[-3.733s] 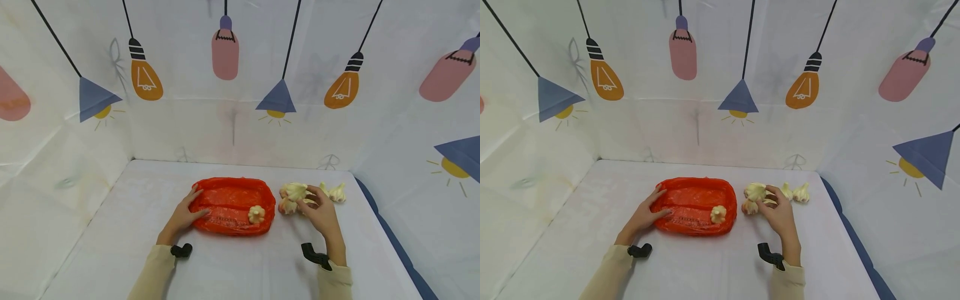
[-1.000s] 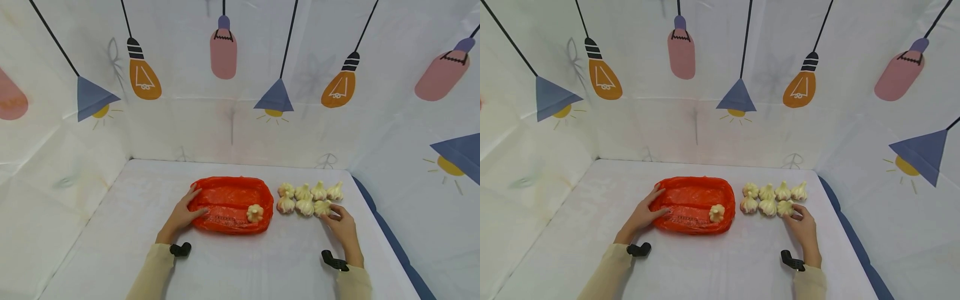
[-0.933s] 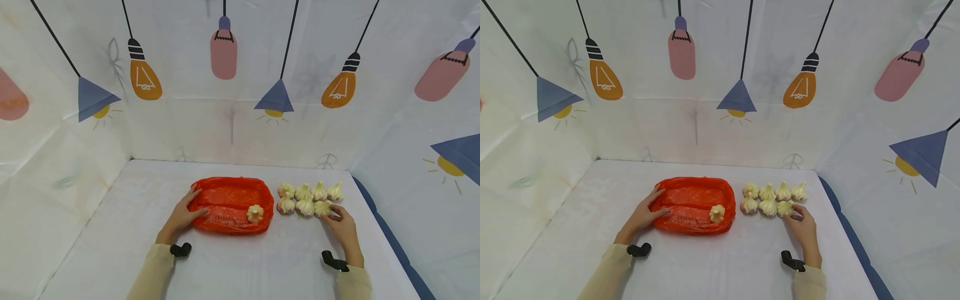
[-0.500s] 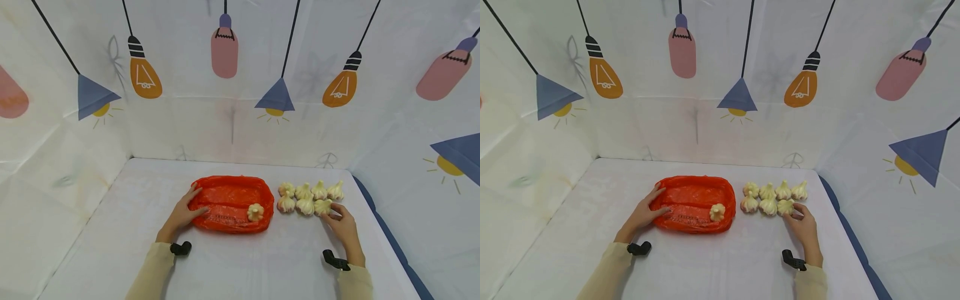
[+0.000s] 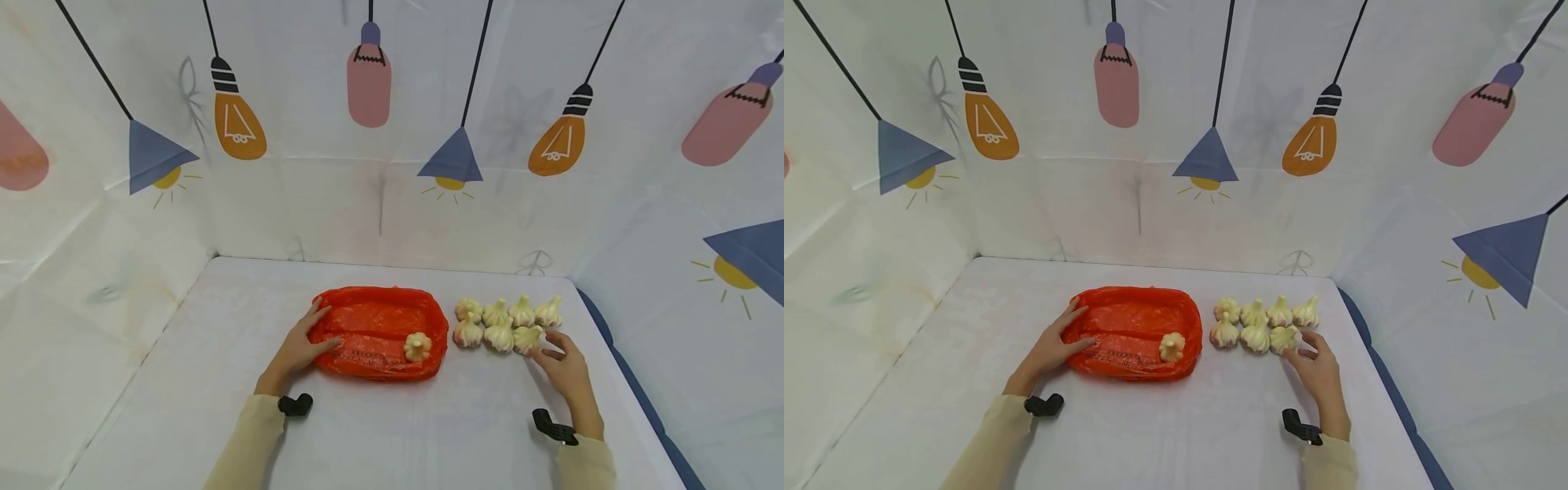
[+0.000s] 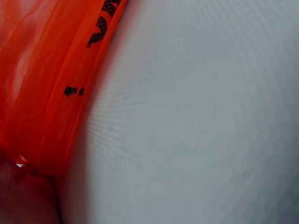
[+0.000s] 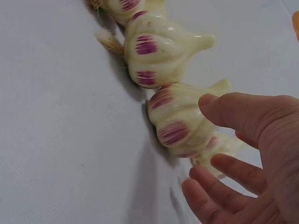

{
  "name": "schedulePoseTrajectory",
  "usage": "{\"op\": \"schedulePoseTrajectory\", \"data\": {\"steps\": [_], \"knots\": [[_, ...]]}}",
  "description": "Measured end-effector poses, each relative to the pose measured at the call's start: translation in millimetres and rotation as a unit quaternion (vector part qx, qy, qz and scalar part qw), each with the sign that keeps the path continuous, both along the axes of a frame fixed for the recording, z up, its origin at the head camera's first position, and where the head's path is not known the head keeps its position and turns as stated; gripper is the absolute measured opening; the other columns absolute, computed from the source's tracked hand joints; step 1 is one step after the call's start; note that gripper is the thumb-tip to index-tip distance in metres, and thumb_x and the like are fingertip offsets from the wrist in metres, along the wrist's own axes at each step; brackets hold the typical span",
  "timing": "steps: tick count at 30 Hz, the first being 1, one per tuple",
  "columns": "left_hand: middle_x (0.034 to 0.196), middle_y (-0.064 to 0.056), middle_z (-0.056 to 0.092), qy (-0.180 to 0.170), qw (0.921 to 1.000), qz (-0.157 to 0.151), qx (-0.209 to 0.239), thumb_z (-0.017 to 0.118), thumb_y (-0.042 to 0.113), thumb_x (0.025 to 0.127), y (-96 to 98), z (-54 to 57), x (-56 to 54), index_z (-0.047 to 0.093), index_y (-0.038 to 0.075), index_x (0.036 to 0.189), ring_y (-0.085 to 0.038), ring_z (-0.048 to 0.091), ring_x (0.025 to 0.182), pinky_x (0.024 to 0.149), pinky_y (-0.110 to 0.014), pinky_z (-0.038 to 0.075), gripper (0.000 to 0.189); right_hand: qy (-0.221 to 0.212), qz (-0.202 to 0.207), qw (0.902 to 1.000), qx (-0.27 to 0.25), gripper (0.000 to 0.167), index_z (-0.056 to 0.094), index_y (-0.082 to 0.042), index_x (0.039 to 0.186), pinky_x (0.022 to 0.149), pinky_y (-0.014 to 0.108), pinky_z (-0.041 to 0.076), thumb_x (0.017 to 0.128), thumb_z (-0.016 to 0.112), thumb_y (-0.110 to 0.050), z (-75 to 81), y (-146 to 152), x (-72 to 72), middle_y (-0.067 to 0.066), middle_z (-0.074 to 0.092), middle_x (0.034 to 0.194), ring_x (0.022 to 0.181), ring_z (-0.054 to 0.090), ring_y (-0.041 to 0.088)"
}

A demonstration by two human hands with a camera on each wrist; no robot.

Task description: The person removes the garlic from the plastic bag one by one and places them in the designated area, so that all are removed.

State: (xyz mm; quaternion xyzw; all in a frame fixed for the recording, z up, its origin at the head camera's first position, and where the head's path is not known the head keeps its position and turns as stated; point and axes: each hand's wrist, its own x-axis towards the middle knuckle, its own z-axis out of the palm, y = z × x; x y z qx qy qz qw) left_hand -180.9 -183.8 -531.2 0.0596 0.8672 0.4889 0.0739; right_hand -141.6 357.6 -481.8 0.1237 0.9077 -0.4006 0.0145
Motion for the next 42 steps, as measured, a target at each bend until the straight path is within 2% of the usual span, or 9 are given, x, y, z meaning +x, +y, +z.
{"op": "schedulePoseTrajectory", "data": {"steps": [10,12,14,17,21,28,30,35,42], "knots": [[0.175,0.002,0.010,-0.003,1.0000,-0.001,0.004,0.078,0.050,0.088,-0.3,2.0,1.4,0.035,0.024,0.162,-0.039,0.010,0.160,0.122,-0.067,0.023,0.090,0.073,-0.003,0.9969,0.030,0.078,0.033,0.001,0.156,0.101,0.062,0.051,0.097,0.073,-0.032,20.4,-5,5.9,0.032,0.042,0.155,0.131,0.053,0.051],[0.175,0.002,0.011,-0.003,1.0000,-0.001,0.004,0.078,0.050,0.087,-0.3,2.1,1.4,0.035,0.024,0.162,-0.039,0.011,0.160,0.122,-0.067,0.023,0.090,0.091,-0.002,0.9952,0.034,0.078,0.033,0.001,0.156,0.098,0.041,0.058,0.096,0.074,-0.030,25.7,-6,6.5,0.032,0.043,0.154,0.131,0.053,0.051],[0.175,0.002,0.010,-0.004,1.0000,-0.001,0.002,0.078,0.051,0.087,-0.4,2.2,1.7,0.035,0.024,0.162,-0.039,0.011,0.160,0.122,-0.067,0.023,0.090,0.101,-0.001,0.9942,0.037,0.079,0.033,0.000,0.156,0.092,0.019,0.055,0.096,0.074,-0.029,32.1,-7,6.5,0.032,0.043,0.154,0.132,0.052,0.051],[0.175,0.002,0.010,-0.006,1.0000,0.000,0.001,0.078,0.051,0.087,-0.4,2.4,1.9,0.035,0.024,0.162,-0.039,0.011,0.160,0.122,-0.067,0.023,0.090,0.115,-0.002,0.9925,0.041,0.080,0.032,-0.001,0.157,0.091,0.018,0.054,0.095,0.075,-0.029,43.6,-12,6.3,0.031,0.042,0.154,0.133,0.050,0.051],[0.175,0.001,0.011,-0.004,1.0000,0.001,0.000,0.078,0.050,0.087,-0.3,2.4,1.9,0.035,0.023,0.162,-0.039,0.011,0.160,0.122,-0.067,0.023,0.090,0.132,0.004,0.9904,0.040,0.082,0.030,-0.003,0.159,0.104,0.061,0.048,0.095,0.075,-0.028,58.3,-21,3.3,0.029,0.040,0.157,0.136,0.047,0.049],[0.175,0.001,0.011,-0.006,1.0000,0.005,0.001,0.078,0.051,0.087,0.3,1.5,1.3,0.035,0.024,0.162,-0.039,0.011,0.160,0.122,-0.067,0.024,0.090,0.175,0.047,0.9828,0.035,0.081,0.034,-0.005,0.158,0.091,0.026,0.046,0.093,0.078,-0.027,80.1,-35,-2.3,0.025,0.042,0.157,0.135,0.048,0.047],[0.175,0.002,0.011,-0.007,1.0000,0.006,0.003,0.078,0.051,0.087,0.5,2.1,1.7,0.035,0.024,0.162,-0.039,0.011,0.160,0.122,-0.067,0.024,0.090,0.182,0.064,0.9807,0.032,0.081,0.035,-0.005,0.158,0.094,0.030,0.047,0.093,0.078,-0.027,85.0,-40,-4.0,0.024,0.042,0.157,0.136,0.047,0.047],[0.175,0.001,0.010,-0.004,1.0000,0.000,-0.001,0.078,0.050,0.088,0.3,3.3,2.5,0.035,0.023,0.162,-0.040,0.011,0.160,0.122,-0.067,0.023,0.090,0.182,0.097,0.9783,0.017,0.080,0.034,-0.003,0.158,0.102,0.061,0.047,0.094,0.077,-0.025,92.1,-57,-10.0,0.026,0.039,0.158,0.138,0.044,0.050],[0.175,-0.001,0.011,0.003,1.0000,-0.004,-0.004,0.077,0.047,0.089,-0.4,2.5,1.8,0.036,0.021,0.162,-0.040,0.012,0.159,0.122,-0.067,0.023,0.088,0.181,0.147,0.9723,0.013,0.078,0.035,-0.002,0.156,0.106,0.064,0.046,0.093,0.078,-0.021,98.2,-83,-21.1,0.025,0.039,0.159,0.139,0.044,0.049]]}}
